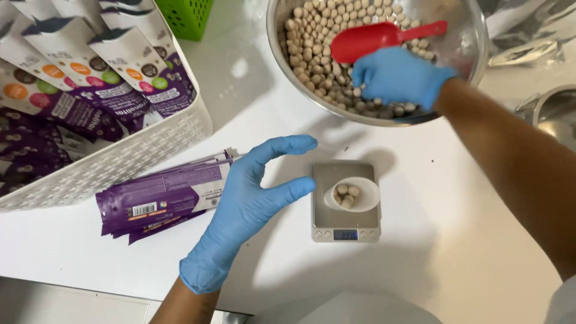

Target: Weighing and packaging small round food items into individual pouches

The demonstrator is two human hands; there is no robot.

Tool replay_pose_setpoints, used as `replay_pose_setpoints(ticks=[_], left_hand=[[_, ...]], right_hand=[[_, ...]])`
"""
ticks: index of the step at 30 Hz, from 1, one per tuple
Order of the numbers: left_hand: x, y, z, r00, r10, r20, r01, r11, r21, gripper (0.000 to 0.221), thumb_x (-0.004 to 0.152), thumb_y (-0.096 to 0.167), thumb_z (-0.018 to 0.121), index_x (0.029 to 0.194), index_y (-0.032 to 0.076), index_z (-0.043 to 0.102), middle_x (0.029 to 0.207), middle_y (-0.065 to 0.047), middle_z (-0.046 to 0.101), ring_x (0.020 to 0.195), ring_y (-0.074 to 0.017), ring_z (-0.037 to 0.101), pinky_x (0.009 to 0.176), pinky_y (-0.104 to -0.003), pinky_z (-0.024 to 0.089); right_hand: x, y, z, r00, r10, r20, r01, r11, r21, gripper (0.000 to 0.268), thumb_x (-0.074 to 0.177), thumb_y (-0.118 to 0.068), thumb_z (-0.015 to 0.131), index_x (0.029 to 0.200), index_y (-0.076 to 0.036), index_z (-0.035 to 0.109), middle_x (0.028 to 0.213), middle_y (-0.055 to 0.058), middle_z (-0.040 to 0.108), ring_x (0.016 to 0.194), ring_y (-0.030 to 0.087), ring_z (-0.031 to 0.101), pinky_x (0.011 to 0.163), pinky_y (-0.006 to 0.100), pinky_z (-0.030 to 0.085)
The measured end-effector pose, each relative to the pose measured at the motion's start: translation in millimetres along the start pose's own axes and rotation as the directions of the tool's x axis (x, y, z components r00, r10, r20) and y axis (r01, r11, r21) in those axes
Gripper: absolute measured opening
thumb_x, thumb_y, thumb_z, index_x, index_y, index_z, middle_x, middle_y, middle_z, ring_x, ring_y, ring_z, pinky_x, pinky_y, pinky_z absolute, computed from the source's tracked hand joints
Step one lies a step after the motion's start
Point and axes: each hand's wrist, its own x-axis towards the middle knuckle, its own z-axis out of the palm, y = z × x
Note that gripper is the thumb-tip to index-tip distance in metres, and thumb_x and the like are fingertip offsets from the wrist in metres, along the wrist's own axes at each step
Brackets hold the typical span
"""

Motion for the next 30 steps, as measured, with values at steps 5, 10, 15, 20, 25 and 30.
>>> replay_pose_setpoints(ticks=[5, 10, 15, 20, 25, 30], left_hand=[[7.8, 2.2, 26.0, 0.966, -0.143, 0.216, 0.148, 0.989, -0.010, 0.070, 0.074, 0.032, 0.082, 0.138, 0.010, 0.060, 0.146, -0.005, 0.062, 0.137, -0.0148, 0.055, 0.120, -0.030, 0.036], [20.6, 9.4, 56.1, 0.883, -0.330, 0.332, 0.289, 0.942, 0.169, 0.066, 0.063, 0.026, 0.082, 0.129, 0.026, 0.071, 0.104, 0.009, 0.068, 0.091, -0.0069, 0.053, 0.084, -0.022, 0.045], [10.0, 12.3, 40.4, 0.937, -0.183, 0.298, 0.196, 0.980, -0.014, 0.057, 0.065, 0.018, 0.088, 0.118, 0.014, 0.068, 0.120, 0.002, 0.070, 0.106, -0.0088, 0.065, 0.099, -0.025, 0.054], [-12.1, -0.8, -22.6, 0.990, 0.052, -0.134, 0.011, 0.902, 0.431, 0.044, 0.083, 0.027, 0.082, 0.122, 0.012, 0.070, 0.127, -0.004, 0.074, 0.121, -0.0165, 0.067, 0.111, -0.032, 0.045], [-45.4, -84.4, -86.1, 0.982, 0.135, -0.133, 0.054, 0.475, 0.879, 0.035, 0.080, 0.034, 0.083, 0.112, 0.020, 0.076, 0.108, -0.006, 0.073, 0.092, -0.0330, 0.065, 0.075, -0.047, 0.050], [-59.2, -114.0, -87.8, 0.965, 0.066, -0.253, 0.197, 0.455, 0.868, 0.029, 0.081, 0.049, 0.079, 0.105, 0.033, 0.076, 0.108, 0.000, 0.068, 0.093, -0.0350, 0.061, 0.078, -0.048, 0.043]], right_hand=[[-88.3, -24.8, -42.0, 0.609, -0.770, -0.189, 0.731, 0.638, -0.242, 0.018, 0.086, -0.013, 0.080, 0.093, 0.002, 0.074, 0.117, 0.015, 0.068, 0.099, 0.025, 0.070, 0.089, 0.035, 0.057], [-146.9, -90.7, -21.2, 0.987, -0.157, 0.023, 0.139, 0.925, 0.354, 0.020, 0.089, -0.027, 0.069, 0.105, -0.022, 0.081, 0.095, -0.006, 0.081, 0.088, 0.008, 0.077, 0.078, 0.027, 0.057], [-81.7, -38.8, -27.8, 0.770, -0.542, -0.336, 0.518, 0.839, -0.165, 0.030, 0.097, -0.025, 0.070, 0.111, 0.002, 0.076, 0.117, 0.015, 0.077, 0.109, 0.030, 0.072, 0.095, 0.042, 0.054], [-26.2, -45.2, -14.6, 0.975, 0.150, 0.163, -0.124, 0.980, -0.156, 0.037, 0.090, -0.009, 0.044, 0.122, -0.012, 0.063, 0.104, 0.020, 0.070, 0.081, 0.037, 0.065, 0.071, 0.048, 0.050], [-7.8, 2.2, 3.0, 0.996, -0.036, -0.078, 0.027, 0.994, -0.108, 0.028, 0.082, -0.007, 0.056, 0.099, -0.020, 0.075, 0.090, 0.005, 0.076, 0.076, 0.027, 0.068, 0.071, 0.043, 0.052], [-51.2, 27.2, 1.2, 0.959, -0.138, -0.246, 0.121, 0.989, -0.082, 0.031, 0.099, -0.008, 0.053, 0.103, -0.014, 0.083, 0.091, 0.008, 0.079, 0.050, 0.021, 0.066, 0.066, 0.040, 0.062]])
